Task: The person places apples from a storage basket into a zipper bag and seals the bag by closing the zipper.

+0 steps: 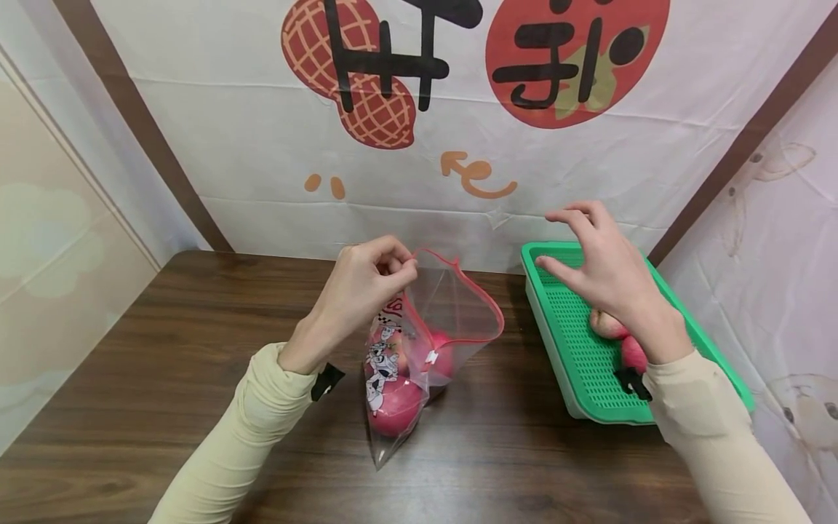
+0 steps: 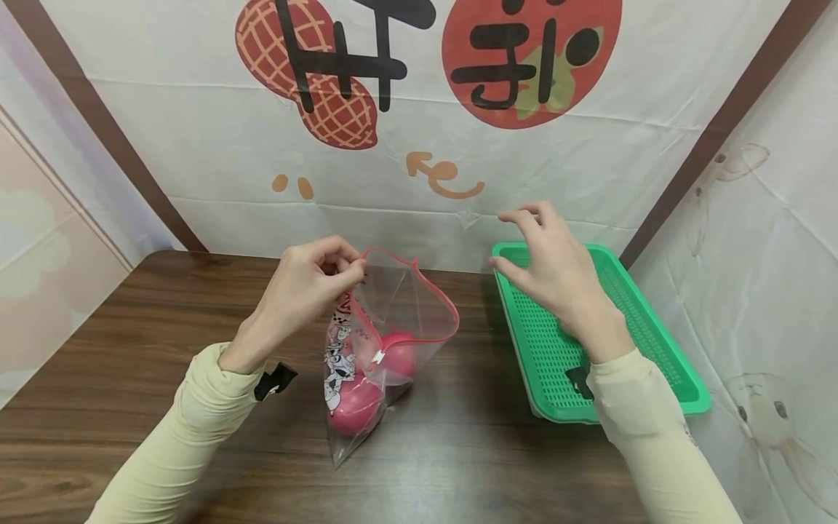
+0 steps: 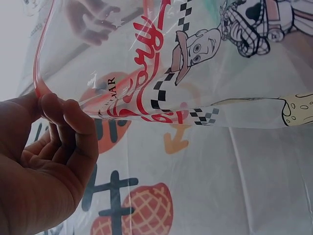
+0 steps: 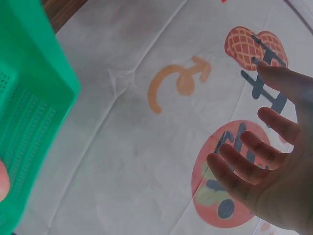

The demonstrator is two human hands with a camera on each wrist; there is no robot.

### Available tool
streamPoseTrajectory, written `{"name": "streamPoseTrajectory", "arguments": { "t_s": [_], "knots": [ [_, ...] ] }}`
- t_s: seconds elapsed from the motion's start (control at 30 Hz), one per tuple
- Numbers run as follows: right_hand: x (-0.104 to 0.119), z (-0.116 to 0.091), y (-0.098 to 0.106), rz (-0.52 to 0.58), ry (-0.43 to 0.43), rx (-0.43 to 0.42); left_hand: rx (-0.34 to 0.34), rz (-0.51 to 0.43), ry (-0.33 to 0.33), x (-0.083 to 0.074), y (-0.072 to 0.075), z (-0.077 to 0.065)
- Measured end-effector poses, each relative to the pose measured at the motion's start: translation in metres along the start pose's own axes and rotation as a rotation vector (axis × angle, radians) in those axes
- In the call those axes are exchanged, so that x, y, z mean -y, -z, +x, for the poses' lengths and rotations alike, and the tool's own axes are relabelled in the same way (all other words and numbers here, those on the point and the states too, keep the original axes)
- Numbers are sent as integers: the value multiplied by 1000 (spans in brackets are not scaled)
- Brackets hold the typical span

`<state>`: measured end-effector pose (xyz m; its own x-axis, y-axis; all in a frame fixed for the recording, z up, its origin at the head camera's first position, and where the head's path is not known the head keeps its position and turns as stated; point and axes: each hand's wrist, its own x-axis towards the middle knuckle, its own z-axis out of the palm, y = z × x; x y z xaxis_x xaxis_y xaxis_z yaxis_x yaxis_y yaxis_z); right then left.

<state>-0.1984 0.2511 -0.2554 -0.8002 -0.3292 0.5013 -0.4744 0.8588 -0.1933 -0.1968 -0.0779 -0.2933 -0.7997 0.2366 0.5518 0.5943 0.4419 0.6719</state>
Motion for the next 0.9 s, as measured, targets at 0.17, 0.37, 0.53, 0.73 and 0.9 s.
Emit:
{"name": "streamPoseTrajectory", "arguments": {
  "t_s": [0.17, 0.37, 0.53, 0.73, 0.9],
  "knots": [
    [-7, -3, 3, -12, -7, -23, 3, 0, -1, 0, -1, 0],
    [-14, -6, 8, -16, -57, -12, 2, 1, -6, 1, -2, 1],
    [-21, -8, 10, -25, -66, 2, 5, -6, -4, 1, -3, 1],
    [-29, -11, 12, -32, -83, 10, 10, -12, -4, -1, -4, 0],
    [-35, -14, 12, -36, -122, 32, 18, -17, -2, -1, -4, -1]
  ]
}}
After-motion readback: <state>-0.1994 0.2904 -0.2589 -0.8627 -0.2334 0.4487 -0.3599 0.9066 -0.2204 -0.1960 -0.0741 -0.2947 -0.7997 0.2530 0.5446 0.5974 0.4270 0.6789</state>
